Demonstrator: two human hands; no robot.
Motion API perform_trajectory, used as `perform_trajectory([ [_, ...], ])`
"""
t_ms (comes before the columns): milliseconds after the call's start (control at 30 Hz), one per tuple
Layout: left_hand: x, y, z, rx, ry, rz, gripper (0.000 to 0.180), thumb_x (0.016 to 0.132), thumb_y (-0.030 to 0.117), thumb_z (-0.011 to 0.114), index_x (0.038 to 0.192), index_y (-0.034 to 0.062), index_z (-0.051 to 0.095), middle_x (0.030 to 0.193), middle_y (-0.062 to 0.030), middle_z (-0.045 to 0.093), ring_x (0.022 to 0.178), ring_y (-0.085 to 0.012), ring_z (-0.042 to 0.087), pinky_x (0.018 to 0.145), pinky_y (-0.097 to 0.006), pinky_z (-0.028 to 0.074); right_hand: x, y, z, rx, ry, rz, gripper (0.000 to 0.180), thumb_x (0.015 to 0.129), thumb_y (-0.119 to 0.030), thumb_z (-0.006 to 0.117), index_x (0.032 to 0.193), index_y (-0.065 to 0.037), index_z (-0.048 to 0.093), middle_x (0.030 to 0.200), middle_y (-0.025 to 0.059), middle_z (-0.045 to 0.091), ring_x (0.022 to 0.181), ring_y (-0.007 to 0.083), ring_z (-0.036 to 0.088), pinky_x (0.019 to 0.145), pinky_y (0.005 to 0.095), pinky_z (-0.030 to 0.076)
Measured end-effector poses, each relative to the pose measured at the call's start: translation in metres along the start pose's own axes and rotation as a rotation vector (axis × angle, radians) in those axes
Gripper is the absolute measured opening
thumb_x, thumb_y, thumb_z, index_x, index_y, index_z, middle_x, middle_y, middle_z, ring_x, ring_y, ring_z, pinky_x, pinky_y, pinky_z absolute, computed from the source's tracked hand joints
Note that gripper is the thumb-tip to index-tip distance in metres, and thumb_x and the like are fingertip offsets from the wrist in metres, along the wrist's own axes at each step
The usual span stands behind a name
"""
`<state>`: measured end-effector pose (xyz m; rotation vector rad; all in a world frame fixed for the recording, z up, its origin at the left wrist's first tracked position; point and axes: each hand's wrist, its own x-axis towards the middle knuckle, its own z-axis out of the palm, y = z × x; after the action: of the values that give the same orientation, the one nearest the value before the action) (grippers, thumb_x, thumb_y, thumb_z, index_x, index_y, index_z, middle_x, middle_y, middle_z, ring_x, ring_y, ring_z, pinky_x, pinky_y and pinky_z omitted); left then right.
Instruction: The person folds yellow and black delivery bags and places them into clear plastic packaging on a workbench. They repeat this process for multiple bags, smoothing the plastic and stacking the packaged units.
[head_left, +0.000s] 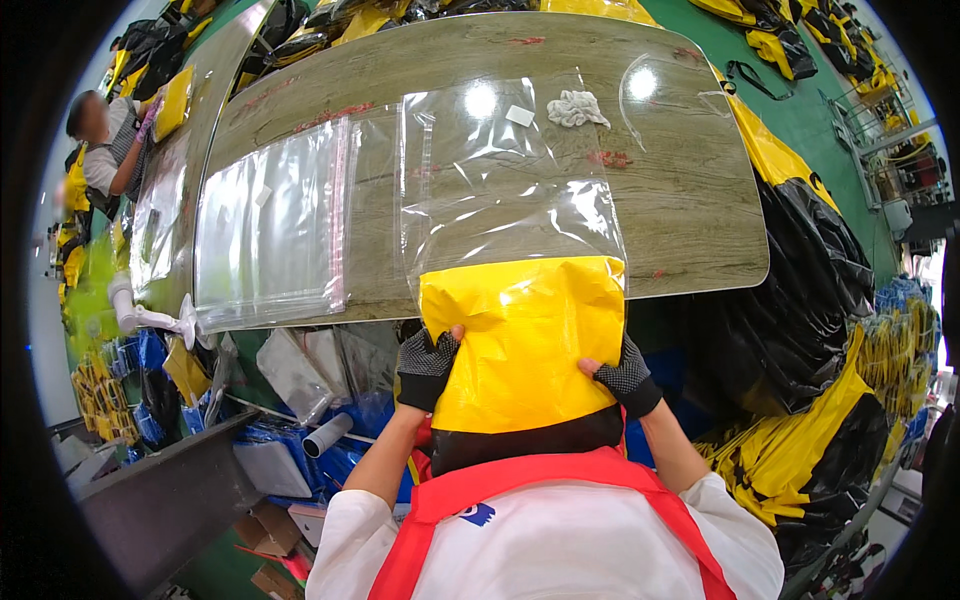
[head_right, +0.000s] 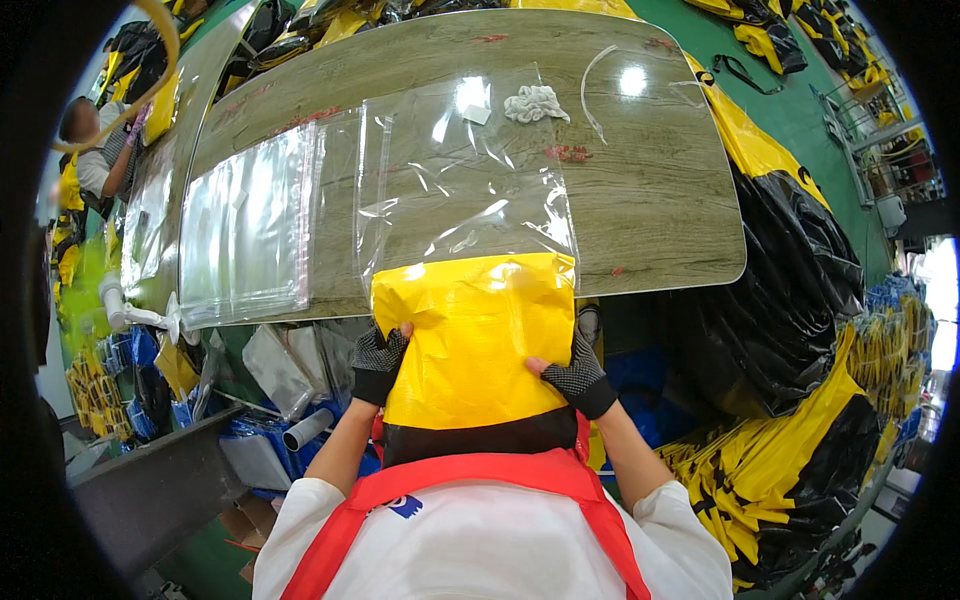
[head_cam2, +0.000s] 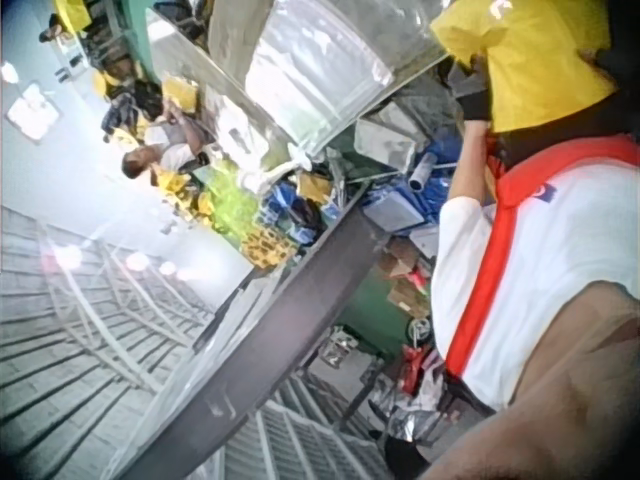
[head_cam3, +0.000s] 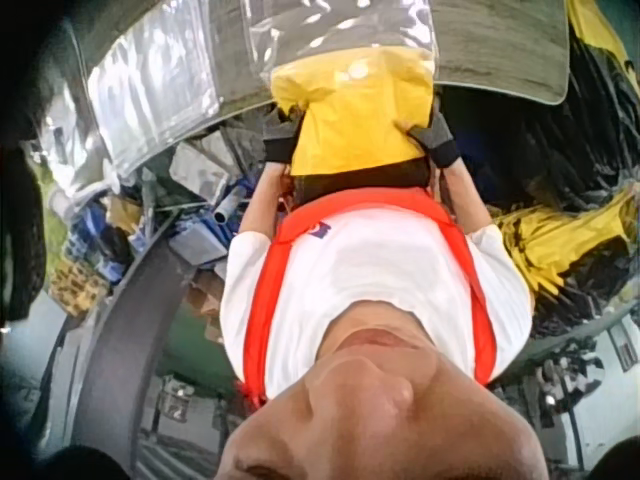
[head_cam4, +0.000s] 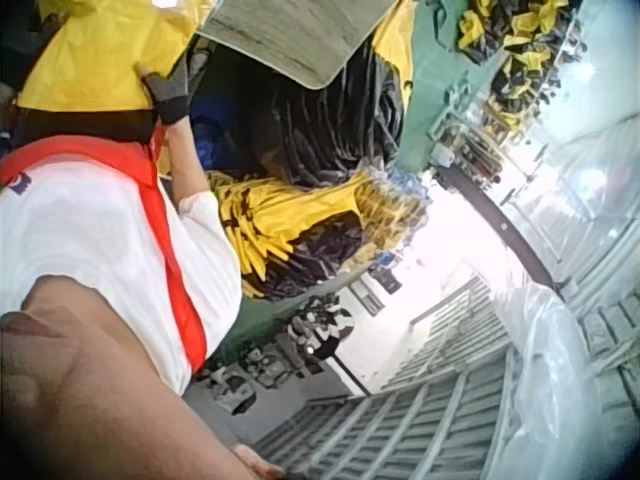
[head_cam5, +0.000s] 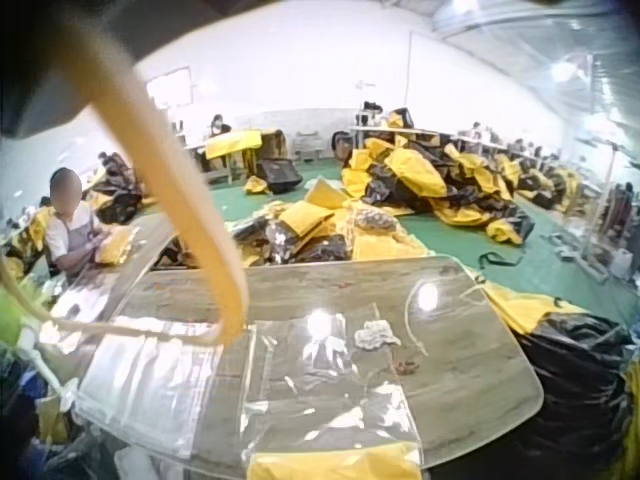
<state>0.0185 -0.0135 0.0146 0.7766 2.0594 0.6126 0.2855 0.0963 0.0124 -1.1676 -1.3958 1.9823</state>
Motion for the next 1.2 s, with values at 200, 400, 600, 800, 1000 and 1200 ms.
perform_trajectory([
  [200, -0.008, -0.017, -0.008, -0.712, -0.312, 0.108, 0.054, 0.084, 0.028, 0.062, 0.126, 0.0007, 0.043, 0.116, -0.0114, 0.055, 0.107, -0.0207, 0.051, 0.09, -0.029, 0.04, -0.019, 0.016, 0.001, -0.06, 0.272, 0.007, 0.028, 0.082, -0.019, 0.064, 0.099, 0.004, 0.061, 0.089, 0.0091, 0.065, 0.08, 0.0144, 0.059, 0.074, 0.0263, 0.046],
  [400, -0.041, -0.028, -0.006, -0.525, -0.25, 0.045, 0.053, 0.076, 0.034, 0.07, 0.114, 0.0008, 0.055, 0.105, -0.0093, 0.063, 0.099, -0.0203, 0.057, 0.088, -0.031, 0.043, -0.038, 0.006, 0.014, -0.071, 0.378, 0.016, 0.03, 0.084, -0.025, 0.063, 0.098, 0.001, 0.062, 0.085, 0.0069, 0.066, 0.077, 0.0141, 0.059, 0.072, 0.0273, 0.046],
  [600, -0.025, -0.011, -0.051, 0.269, -0.231, 0.209, 0.041, 0.083, 0.04, 0.059, 0.096, 0.0018, 0.062, 0.082, -0.0207, 0.063, 0.079, -0.0314, 0.062, 0.069, -0.033, 0.048, 0.019, -0.02, -0.049, -0.793, 0.083, -0.094, 0.03, 0.081, -0.028, 0.064, 0.098, -0.003, 0.063, 0.085, 0.013, 0.066, 0.079, 0.0252, 0.064, 0.076, 0.0316, 0.048],
  [800, 0.108, 0.181, -0.025, 0.247, 0.406, 1.239, 0.02, 0.083, 0.025, 0.056, 0.082, 0.0056, 0.062, 0.083, -0.0154, 0.062, 0.076, -0.0313, 0.059, 0.066, -0.038, 0.048, 0.216, -0.072, -0.099, -0.764, 0.489, -0.879, 0.024, 0.086, -0.025, 0.052, 0.096, -0.004, 0.06, 0.081, 0.0157, 0.064, 0.074, 0.0292, 0.062, 0.067, 0.0353, 0.049],
  [1000, 0.293, 0.259, 0.065, 0.817, 0.417, 1.206, 0.043, 0.078, 0.031, 0.052, 0.115, 0.0103, 0.055, 0.119, -0.0134, 0.054, 0.119, -0.034, 0.04, 0.102, -0.044, 0.029, 0.32, -0.098, -0.06, -1.058, 0.552, -0.373, 0.033, 0.086, -0.028, 0.043, 0.106, -0.008, 0.059, 0.106, 0.0224, 0.058, 0.098, 0.0345, 0.057, 0.083, 0.0446, 0.045],
  [1200, 0.28, 0.286, 0.065, 1.106, 0.199, 1.213, 0.028, 0.072, 0.033, 0.059, 0.094, 0.0169, 0.066, 0.089, -0.0095, 0.062, 0.096, -0.0284, 0.054, 0.095, -0.044, 0.033, 0.28, -0.083, -0.09, -1.04, 0.591, -0.539, 0.017, 0.075, -0.022, 0.058, 0.088, -0.011, 0.06, 0.086, 0.0134, 0.06, 0.081, 0.033, 0.06, 0.069, 0.0425, 0.048],
])
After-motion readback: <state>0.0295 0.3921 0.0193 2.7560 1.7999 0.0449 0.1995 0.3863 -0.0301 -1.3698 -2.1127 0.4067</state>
